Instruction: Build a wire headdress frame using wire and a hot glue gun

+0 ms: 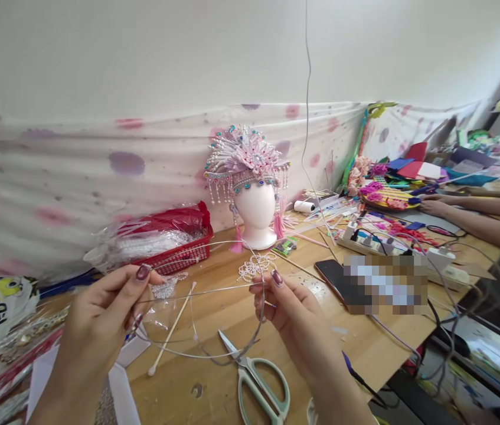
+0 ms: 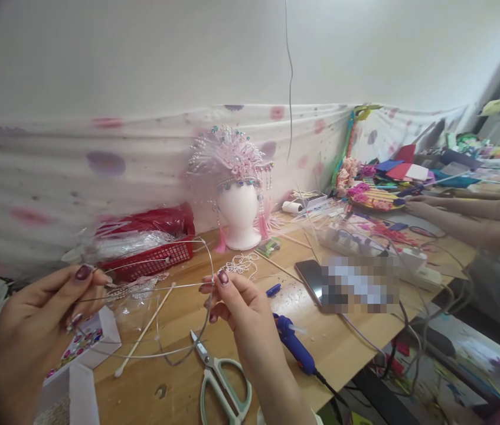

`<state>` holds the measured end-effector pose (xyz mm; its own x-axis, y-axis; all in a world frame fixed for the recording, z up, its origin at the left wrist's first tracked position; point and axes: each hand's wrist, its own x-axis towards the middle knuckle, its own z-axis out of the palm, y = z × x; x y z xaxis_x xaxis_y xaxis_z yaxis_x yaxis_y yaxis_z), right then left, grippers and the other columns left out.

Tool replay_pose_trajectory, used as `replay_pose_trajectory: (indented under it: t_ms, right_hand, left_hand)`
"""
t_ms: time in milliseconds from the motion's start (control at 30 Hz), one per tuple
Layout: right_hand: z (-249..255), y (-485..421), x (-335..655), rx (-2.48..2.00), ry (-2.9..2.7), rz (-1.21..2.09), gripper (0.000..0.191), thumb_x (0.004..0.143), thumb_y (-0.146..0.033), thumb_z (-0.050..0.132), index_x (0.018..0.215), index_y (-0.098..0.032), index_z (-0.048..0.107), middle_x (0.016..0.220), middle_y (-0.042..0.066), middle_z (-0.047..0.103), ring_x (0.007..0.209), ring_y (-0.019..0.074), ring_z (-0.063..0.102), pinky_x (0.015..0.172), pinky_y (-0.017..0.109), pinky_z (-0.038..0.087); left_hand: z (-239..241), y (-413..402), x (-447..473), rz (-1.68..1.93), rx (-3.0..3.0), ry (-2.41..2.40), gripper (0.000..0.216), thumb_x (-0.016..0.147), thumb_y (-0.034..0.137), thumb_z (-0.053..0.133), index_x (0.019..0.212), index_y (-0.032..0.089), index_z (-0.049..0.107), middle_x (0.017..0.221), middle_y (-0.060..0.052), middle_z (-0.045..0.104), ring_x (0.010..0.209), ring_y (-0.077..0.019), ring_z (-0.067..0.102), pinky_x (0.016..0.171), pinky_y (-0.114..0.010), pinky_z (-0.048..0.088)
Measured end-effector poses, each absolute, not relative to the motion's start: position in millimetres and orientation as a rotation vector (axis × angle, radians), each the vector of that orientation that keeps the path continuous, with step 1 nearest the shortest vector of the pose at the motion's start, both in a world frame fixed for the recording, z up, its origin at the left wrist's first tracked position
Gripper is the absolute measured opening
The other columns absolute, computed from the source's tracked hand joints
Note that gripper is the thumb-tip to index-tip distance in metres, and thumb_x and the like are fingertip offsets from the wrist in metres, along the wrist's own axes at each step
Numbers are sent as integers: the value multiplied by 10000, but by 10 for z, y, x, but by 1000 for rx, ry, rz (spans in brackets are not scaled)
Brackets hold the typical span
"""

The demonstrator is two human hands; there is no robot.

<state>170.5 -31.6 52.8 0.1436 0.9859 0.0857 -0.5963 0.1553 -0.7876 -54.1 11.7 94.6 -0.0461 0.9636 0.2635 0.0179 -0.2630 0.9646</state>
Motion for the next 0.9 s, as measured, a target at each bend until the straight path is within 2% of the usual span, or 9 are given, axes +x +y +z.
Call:
replay_pose_trajectory:
  t_ms: [167,400,500,600,900]
  right_hand:
    - [523,-293,1697,-717,-666,1293,393,649,-545,879,748,-179,776,687,4,658,591,96,522,564,225,432]
    - [503,-249,1683,-711,-707,1249,408,639,-525,895,652,-173,689,617,-25,612,554,74,483,537,199,386]
    - [470,-226,1688,-722,-739,1215,454,631,-555,890,623,-168,652,581,-34,577,477,50,412,468,197,309]
    - [451,-208,1697,-733,-749,1197,483,607,-579,893,599,-166,643,552,-38,551,444,41,386,435,197,271]
    - [412,-196,1690,-706,-650,1219,429,546,-503,950,582,-166,687,555,-20,589,454,32,417,429,150,313]
  left_hand:
    - [944,108,-543,1416,1421,1176,207,854,404,715,769,215,709,505,48,454,504,-100,364,486,-258,250]
    - [882,136,-549,1447,1456,1149,177,865,374,699,772,224,711,495,49,443,489,-96,355,465,-257,236]
    - [832,145,-577,1465,1498,1159,266,827,482,726,777,221,709,502,47,436,466,-94,362,421,-249,211]
    - [829,122,-589,1459,1583,1175,346,796,574,728,790,229,716,503,48,449,453,-92,381,400,-223,244]
    - [918,56,-505,1468,1703,1158,254,872,455,665,791,231,751,500,57,449,433,-63,408,410,-171,307]
